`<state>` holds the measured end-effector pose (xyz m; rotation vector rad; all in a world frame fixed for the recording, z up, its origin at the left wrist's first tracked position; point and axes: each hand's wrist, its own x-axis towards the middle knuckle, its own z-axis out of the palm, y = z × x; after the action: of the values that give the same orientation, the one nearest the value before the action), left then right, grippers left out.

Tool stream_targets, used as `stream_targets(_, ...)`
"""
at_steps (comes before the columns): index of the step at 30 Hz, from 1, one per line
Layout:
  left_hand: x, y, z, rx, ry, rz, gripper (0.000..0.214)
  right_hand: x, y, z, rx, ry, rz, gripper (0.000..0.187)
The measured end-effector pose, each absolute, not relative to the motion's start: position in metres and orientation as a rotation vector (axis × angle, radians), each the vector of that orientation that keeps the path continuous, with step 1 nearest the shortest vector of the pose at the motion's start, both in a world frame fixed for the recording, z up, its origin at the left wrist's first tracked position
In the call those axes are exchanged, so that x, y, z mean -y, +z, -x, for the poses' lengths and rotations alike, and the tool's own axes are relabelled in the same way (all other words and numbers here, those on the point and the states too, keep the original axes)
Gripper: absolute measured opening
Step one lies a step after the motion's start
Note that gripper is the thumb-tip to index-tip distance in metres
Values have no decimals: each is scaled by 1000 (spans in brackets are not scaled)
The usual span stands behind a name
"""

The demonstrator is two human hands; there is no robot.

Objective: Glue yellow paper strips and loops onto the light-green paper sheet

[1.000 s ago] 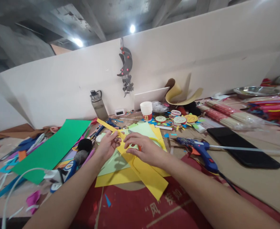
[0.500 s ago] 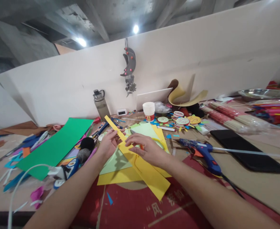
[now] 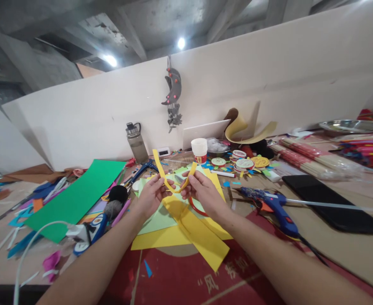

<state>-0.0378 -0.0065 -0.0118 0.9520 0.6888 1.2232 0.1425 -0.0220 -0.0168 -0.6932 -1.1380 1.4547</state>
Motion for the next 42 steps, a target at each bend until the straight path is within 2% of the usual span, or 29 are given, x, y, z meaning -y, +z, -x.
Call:
stream_targets(12,5,-24,36,-740,1343,-913,34,18,-18,-143,1382,1191,1033,39)
stream_targets(19,-14,-17,54,-710,1623,-678,31,9,-14,-164,1943,412,1512,26)
stream_targets(23,-18,-15,58,-707,1641,-635,26,10,-21,-168,2224,78,1741,29)
stream_targets(26,-16,-18,55,-727,1618,-642,24,14,-26,-168,2365,59,1813,35)
stream_targets(30,-12,-30,49,-802,1522,-703,25,17,-25,-166,2402,148,1853,29)
stream_targets(37,-9,-43,38,-1005,1405,-768,25,12,-15,-163,2177,167,1846,26)
stream_targets(42,-10,-45,37,-1051,1383,-835,27,1,-19,-170,2112,49,1971,23)
